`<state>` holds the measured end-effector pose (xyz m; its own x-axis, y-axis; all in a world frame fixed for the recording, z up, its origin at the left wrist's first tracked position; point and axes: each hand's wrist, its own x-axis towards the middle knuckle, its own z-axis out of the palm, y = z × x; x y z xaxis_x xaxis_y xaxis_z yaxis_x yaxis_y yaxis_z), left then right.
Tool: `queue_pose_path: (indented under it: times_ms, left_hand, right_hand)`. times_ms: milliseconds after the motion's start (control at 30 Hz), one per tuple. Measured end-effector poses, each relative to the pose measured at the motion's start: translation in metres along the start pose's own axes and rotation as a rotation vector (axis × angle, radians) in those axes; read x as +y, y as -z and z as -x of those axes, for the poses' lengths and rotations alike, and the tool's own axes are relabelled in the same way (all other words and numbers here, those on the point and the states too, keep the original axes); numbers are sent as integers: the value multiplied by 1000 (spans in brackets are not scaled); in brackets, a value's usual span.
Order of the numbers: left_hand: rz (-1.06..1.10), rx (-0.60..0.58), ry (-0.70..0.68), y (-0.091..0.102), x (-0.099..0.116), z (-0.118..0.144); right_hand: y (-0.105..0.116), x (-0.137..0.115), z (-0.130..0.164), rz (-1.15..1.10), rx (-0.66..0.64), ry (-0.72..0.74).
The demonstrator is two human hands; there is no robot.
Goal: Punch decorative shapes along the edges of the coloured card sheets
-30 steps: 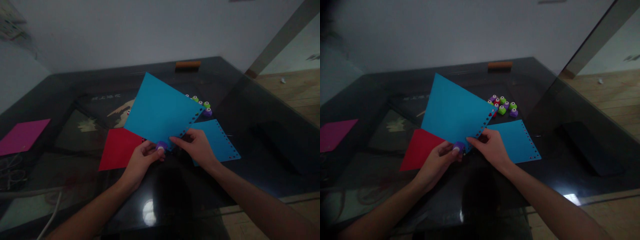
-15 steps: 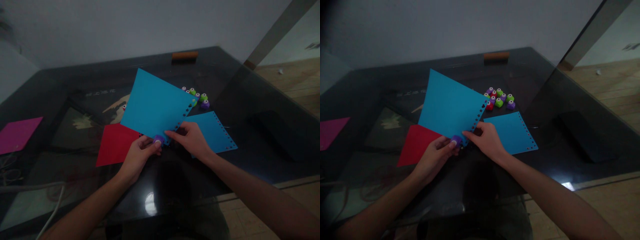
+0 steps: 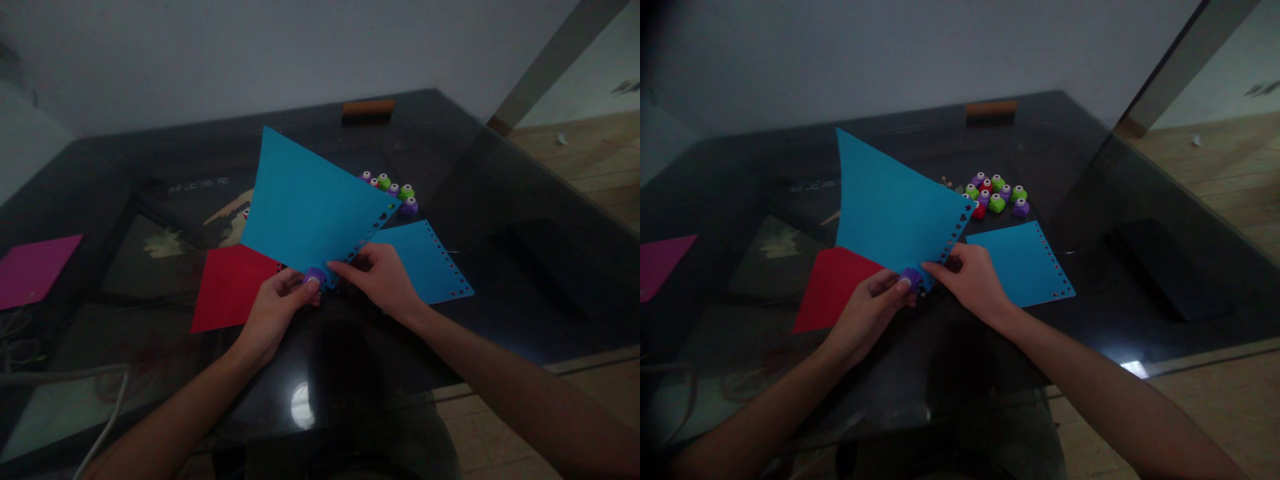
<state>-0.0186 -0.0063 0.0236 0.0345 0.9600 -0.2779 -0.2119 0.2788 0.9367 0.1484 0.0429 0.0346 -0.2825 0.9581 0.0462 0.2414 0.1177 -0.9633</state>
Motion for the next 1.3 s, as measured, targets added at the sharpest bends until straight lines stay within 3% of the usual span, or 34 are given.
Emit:
queue_pose_path:
  times_ms: [1300]
  left_hand:
    - [5,0,-16,0,-1,-1]
  right_hand:
    - [-3,-2,2,3,45,2]
